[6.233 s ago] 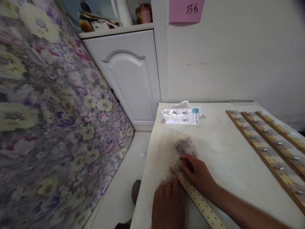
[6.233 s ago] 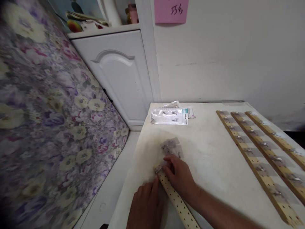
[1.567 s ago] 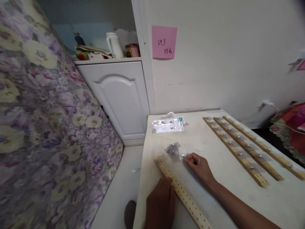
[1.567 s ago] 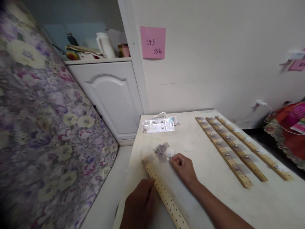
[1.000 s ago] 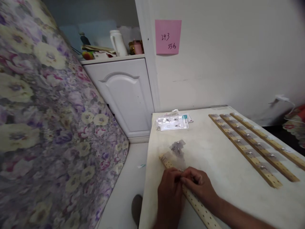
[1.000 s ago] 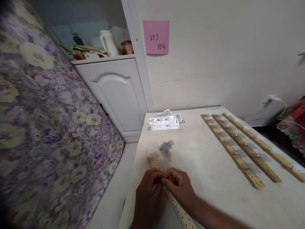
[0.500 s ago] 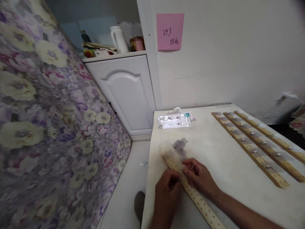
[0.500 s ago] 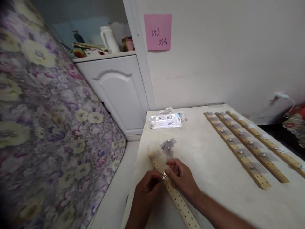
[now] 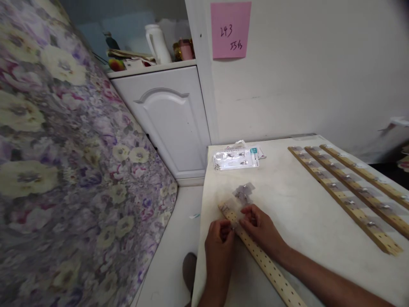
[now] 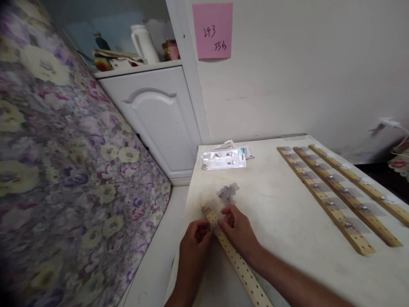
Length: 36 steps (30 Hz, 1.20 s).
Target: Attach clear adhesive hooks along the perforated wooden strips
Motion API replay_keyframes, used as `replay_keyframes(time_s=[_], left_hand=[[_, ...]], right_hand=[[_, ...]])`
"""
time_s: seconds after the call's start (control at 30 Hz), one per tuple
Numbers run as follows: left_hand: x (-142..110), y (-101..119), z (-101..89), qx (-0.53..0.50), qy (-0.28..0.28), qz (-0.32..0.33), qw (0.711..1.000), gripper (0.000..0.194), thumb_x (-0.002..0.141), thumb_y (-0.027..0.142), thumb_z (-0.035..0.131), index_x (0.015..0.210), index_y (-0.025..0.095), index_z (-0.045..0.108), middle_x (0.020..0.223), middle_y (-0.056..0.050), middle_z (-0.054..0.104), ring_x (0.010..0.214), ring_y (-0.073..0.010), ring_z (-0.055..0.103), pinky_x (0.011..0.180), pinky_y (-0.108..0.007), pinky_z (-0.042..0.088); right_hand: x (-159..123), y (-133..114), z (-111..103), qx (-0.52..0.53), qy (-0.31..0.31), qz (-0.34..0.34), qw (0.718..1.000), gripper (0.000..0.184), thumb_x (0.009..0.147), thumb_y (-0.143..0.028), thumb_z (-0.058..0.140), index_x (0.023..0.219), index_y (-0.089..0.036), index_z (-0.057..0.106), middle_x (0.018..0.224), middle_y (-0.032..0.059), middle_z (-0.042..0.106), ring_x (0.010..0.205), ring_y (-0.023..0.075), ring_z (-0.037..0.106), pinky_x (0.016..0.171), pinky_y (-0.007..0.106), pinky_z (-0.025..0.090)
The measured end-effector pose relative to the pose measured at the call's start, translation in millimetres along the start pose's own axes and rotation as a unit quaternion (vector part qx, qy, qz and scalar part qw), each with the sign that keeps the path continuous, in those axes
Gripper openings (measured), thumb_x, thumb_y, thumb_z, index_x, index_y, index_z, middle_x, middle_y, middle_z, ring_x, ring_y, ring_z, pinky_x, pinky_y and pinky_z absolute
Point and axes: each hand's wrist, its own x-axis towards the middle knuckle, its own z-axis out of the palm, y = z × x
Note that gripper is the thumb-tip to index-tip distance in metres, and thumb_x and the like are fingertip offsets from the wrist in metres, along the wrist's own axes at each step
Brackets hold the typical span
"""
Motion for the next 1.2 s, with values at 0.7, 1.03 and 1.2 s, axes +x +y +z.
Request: replay_keyframes(time_s=[0.7,1.03,1.2], left_hand=[[-33,-1,-6.4,0.325,-0.077,0.08,0.939,0.041,0.088,0.024,0.034,0.124,0.017,0.051,0.112,-0.012,0.058,0.105,-0.0243,0.054,0.089,-0.035,0.043],[-36,5,2.6,0.393,-0.109,0.064,0.911,0.048,0.089,0.02,0.028,0.133,0.01,0.043,0.115,-0.016,0.057,0.103,-0.0279,0.054,0.089,-0.038,0.042],[-37,5,5.3,0.406,-0.106,0.062,0.906,0.049,0.089,0.016,0.026,0.135,0.008,0.04,0.115,-0.017,0.056,0.103,-0.0287,0.054,0.087,-0.04,0.043]], right_hand=[[0,2,-1,-0.024,-0.006,-0.017,1.0,0.02,0.079,-0.03,0.052,0.096,-0.021,0.057,0.062,-0.004,0.051,0.058,0.0153,0.051,0.056,0.026,0.04],[0,3,-1,-0.024,-0.004,-0.015,1.0,0.022,0.079,-0.027,0.051,0.099,-0.021,0.057,0.063,-0.0039,0.052,0.06,0.0157,0.051,0.057,0.026,0.04],[0,2,-1,-0.024,-0.012,-0.011,1.0,0.021,0.08,-0.028,0.051,0.099,-0.021,0.055,0.064,-0.0037,0.052,0.06,0.0155,0.05,0.057,0.027,0.04]])
